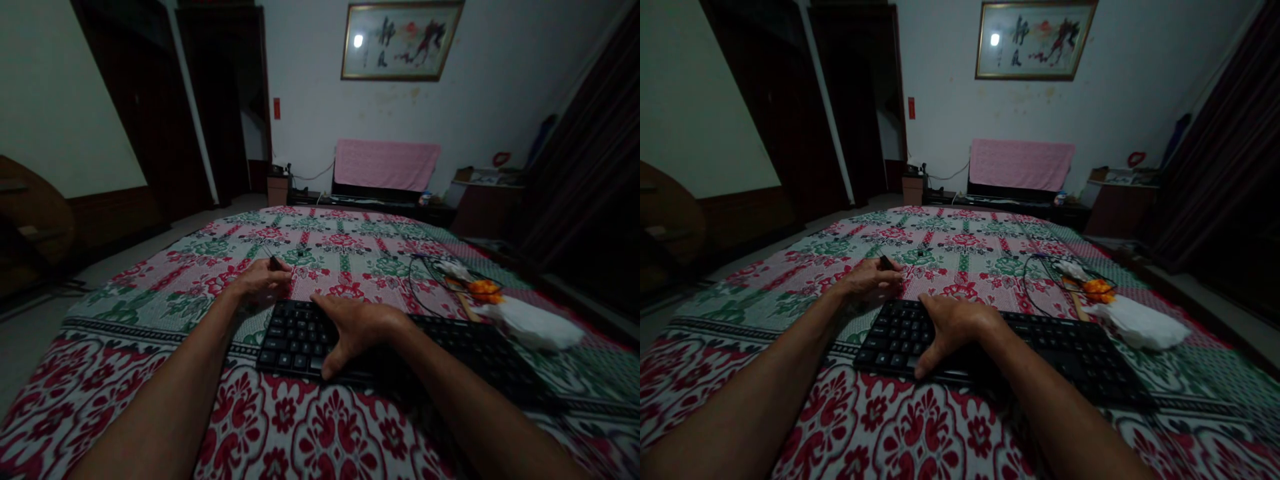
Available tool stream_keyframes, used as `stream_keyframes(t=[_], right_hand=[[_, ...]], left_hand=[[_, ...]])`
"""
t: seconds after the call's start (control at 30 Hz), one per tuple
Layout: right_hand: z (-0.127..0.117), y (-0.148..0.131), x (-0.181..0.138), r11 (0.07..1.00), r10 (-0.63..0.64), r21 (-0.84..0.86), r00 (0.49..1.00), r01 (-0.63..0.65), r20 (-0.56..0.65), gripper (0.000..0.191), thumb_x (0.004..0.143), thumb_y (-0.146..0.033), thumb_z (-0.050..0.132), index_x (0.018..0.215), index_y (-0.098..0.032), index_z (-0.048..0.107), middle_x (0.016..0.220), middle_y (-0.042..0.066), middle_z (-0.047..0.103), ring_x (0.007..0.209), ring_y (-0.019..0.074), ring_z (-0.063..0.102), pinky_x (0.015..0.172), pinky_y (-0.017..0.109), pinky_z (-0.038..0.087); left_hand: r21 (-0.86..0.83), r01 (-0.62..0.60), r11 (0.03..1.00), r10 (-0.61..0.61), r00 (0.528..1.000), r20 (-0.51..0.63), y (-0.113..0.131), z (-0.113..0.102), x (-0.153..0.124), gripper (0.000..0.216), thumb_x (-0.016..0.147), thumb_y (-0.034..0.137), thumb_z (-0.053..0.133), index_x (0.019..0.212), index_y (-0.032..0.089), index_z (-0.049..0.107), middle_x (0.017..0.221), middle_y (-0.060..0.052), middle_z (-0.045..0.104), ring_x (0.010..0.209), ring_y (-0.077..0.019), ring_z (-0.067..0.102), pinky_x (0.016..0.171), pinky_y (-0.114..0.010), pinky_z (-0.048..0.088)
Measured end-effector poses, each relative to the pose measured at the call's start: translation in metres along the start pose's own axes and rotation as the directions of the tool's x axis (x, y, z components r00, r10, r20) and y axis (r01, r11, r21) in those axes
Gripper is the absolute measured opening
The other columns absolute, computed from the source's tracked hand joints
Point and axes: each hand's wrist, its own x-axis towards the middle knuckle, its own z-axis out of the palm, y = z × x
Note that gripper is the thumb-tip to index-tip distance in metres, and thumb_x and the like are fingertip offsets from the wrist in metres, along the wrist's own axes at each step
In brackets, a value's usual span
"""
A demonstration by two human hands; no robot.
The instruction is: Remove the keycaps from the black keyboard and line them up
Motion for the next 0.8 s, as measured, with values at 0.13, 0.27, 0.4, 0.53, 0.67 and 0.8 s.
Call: stream_keyframes(t=[0.13, 0.27, 0.4, 0.53, 0.67, 0.8], right_hand=[[0.006, -0.008, -0.005, 0.999, 0.036, -0.04, 0.999, -0.036, 0.014, 0.129, 0.034, -0.062, 0.073, 0.141, -0.019, 0.014, 0.141, 0.015, 0.028, 0.127, 0.0361, 0.027, 0.103, 0.045, 0.026], [0.01, -0.015, -0.005, 0.997, 0.034, -0.063, 0.999, -0.034, 0.005, 0.133, 0.032, -0.057, 0.076, 0.142, -0.022, 0.011, 0.144, 0.015, 0.02, 0.13, 0.0392, 0.019, 0.104, 0.052, 0.019], [0.012, -0.019, -0.003, 0.995, 0.035, -0.089, 0.999, -0.036, -0.004, 0.13, 0.031, -0.053, 0.077, 0.141, -0.026, 0.012, 0.141, 0.015, 0.025, 0.128, 0.0407, 0.022, 0.102, 0.054, 0.02], [0.01, -0.018, 0.007, 0.996, 0.031, -0.088, 0.999, -0.032, -0.02, 0.131, 0.031, -0.052, 0.078, 0.141, -0.023, 0.012, 0.139, 0.018, 0.027, 0.124, 0.0421, 0.026, 0.101, 0.055, 0.022], [0.006, -0.015, 0.023, 0.995, 0.039, -0.093, 0.999, -0.038, 0.005, 0.134, 0.033, -0.051, 0.078, 0.142, -0.019, 0.007, 0.141, 0.019, 0.022, 0.127, 0.0402, 0.022, 0.104, 0.055, 0.015], [0.006, -0.008, 0.034, 0.999, 0.002, -0.039, 1.0, -0.003, -0.015, 0.133, 0.036, -0.051, 0.077, 0.142, -0.018, 0.004, 0.143, 0.019, 0.019, 0.13, 0.0369, 0.018, 0.106, 0.053, 0.012]], left_hand=[[0.094, -0.014, 0.995, 0.002, 0.992, 0.122, 0.005, 0.0, -0.01, 0.03, 0.052, 0.025, 0.073, 0.077, 0.017, 0.058, 0.057, 0.001, 0.057, 0.044, -0.0095, 0.05, 0.041, -0.02, 0.035], [0.111, -0.009, 0.994, -0.009, 0.987, 0.157, 0.007, 0.001, -0.017, 0.029, 0.052, 0.025, 0.074, 0.074, 0.017, 0.057, 0.059, -0.001, 0.059, 0.048, -0.0109, 0.052, 0.042, -0.02, 0.034], [0.104, 0.011, 0.994, -0.025, 0.991, 0.133, 0.006, 0.002, -0.014, 0.031, 0.05, 0.025, 0.075, 0.074, 0.016, 0.058, 0.058, -0.001, 0.059, 0.05, -0.0121, 0.054, 0.043, -0.02, 0.036], [0.087, 0.002, 0.996, -0.01, 0.995, 0.099, 0.003, -0.001, -0.007, 0.034, 0.049, 0.025, 0.075, 0.078, 0.016, 0.059, 0.064, -0.003, 0.062, 0.056, -0.0157, 0.059, 0.047, -0.022, 0.04], [0.081, -0.029, 0.996, 0.023, 0.997, 0.07, 0.002, -0.007, -0.005, 0.031, 0.049, 0.023, 0.073, 0.077, 0.017, 0.06, 0.063, -0.002, 0.061, 0.054, -0.0144, 0.057, 0.047, -0.023, 0.04], [0.114, -0.023, 0.993, 0.018, 0.999, 0.046, 0.004, -0.013, -0.004, 0.031, 0.049, 0.023, 0.073, 0.078, 0.017, 0.061, 0.064, -0.001, 0.061, 0.05, -0.0121, 0.053, 0.046, -0.022, 0.039]])
